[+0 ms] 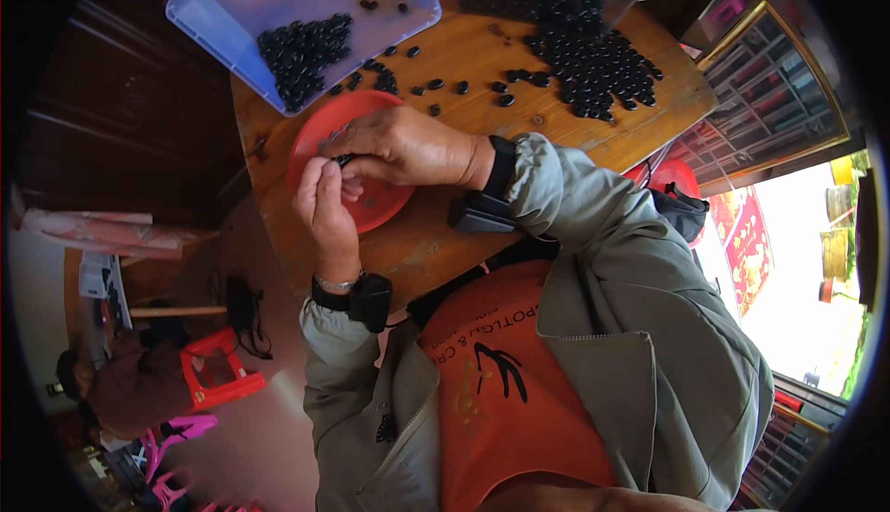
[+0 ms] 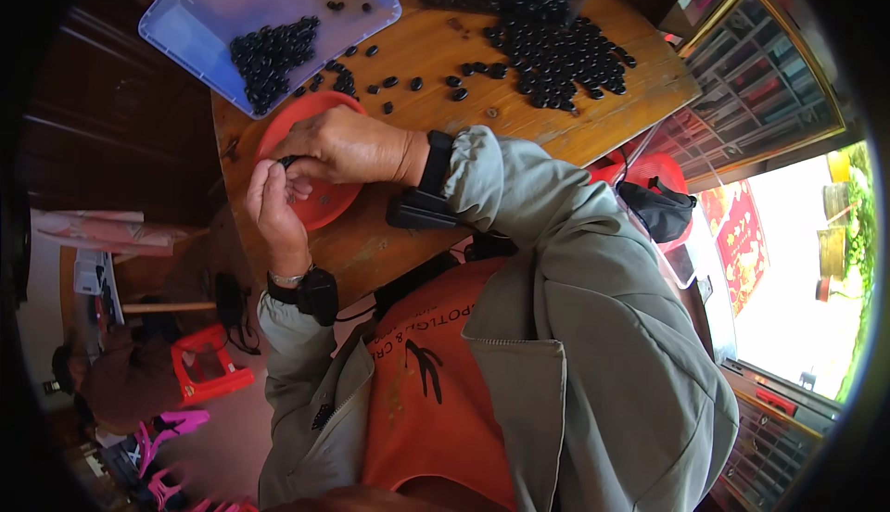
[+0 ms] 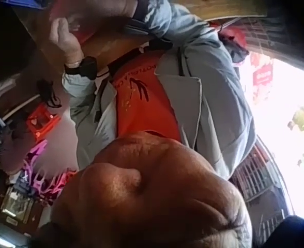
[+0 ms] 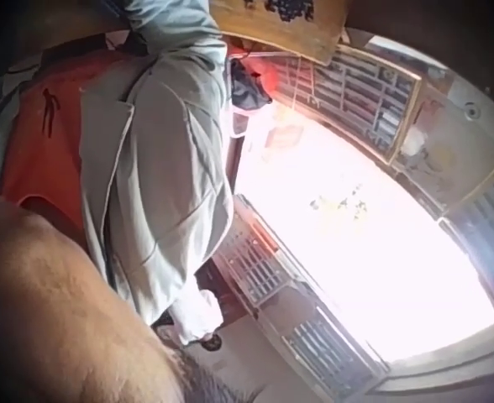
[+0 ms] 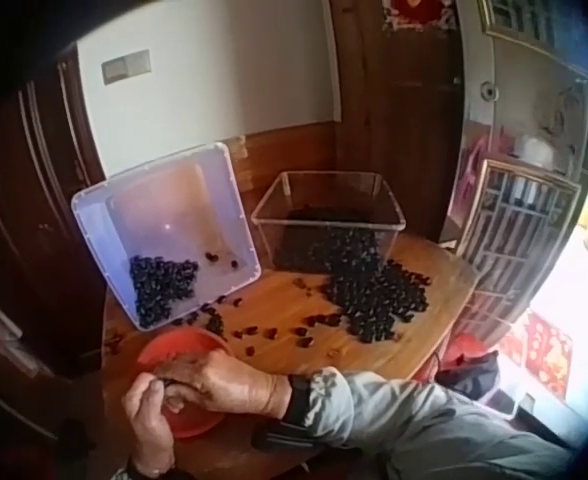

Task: Sorting small black round objects from a table into a red bowl.

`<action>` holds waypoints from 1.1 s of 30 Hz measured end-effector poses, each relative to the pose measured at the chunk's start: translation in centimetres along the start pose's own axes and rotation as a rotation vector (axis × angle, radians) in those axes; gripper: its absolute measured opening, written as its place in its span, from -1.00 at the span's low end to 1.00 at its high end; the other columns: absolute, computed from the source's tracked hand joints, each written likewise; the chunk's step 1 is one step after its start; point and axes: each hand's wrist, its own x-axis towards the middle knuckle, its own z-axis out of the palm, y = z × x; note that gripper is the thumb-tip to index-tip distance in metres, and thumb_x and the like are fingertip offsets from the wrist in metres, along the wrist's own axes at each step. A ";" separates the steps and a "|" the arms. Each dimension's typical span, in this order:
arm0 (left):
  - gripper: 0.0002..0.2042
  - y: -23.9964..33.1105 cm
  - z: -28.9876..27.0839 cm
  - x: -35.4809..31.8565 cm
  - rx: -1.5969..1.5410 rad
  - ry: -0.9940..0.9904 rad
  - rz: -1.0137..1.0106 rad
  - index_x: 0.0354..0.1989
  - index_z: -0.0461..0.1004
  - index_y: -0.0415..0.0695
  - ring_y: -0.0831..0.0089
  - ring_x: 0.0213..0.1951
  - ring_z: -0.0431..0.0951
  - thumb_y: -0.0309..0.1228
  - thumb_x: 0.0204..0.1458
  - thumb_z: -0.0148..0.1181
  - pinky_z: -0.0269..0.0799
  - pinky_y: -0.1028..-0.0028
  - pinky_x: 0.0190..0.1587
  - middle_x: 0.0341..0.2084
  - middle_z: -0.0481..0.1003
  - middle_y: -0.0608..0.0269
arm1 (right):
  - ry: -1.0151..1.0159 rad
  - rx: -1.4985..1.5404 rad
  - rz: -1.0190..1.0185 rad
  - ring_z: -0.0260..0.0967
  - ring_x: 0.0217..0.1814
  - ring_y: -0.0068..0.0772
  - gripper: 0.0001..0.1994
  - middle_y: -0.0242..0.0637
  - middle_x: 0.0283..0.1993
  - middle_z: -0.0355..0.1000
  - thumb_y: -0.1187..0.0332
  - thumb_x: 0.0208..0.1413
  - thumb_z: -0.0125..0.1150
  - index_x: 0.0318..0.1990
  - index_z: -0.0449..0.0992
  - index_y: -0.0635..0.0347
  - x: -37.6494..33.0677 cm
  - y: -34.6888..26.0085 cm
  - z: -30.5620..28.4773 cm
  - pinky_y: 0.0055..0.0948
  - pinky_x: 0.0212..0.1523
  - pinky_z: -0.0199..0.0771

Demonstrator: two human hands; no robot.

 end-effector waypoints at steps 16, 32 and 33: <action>-0.79 0.3 -0.6 0.1 -0.050 -0.010 0.041 -0.44 0.40 -0.23 0.68 -0.55 0.32 -0.39 0.16 -0.08 0.22 0.66 -0.49 -0.59 0.40 0.37 | 0.441 -1.085 0.213 0.46 -0.25 0.01 -0.62 0.06 -0.22 0.48 0.37 -0.02 0.19 -0.03 0.43 0.34 2.0 2.9 -24.1 -0.30 -0.22 0.49; -0.79 -0.8 -0.5 0.5 -0.041 -0.026 -0.014 -0.46 0.39 -0.22 0.69 -0.54 0.33 -0.38 0.15 -0.06 0.21 0.67 -0.51 -0.58 0.37 0.39 | -0.405 -0.464 0.540 0.44 -0.31 -0.07 -0.83 -0.21 -0.42 0.49 0.26 -0.14 0.15 -0.42 0.56 0.09 -2.7 5.6 -7.3 -0.26 -0.28 0.42; -0.79 -0.8 -0.6 0.5 -0.038 -0.024 -0.016 -0.46 0.39 -0.22 0.69 -0.54 0.33 -0.38 0.15 -0.06 0.21 0.67 -0.51 -0.58 0.37 0.39 | -0.406 -0.460 0.539 0.44 -0.31 -0.07 -0.83 -0.21 -0.42 0.49 0.26 -0.14 0.15 -0.42 0.56 0.09 -2.6 5.6 -6.9 -0.26 -0.28 0.42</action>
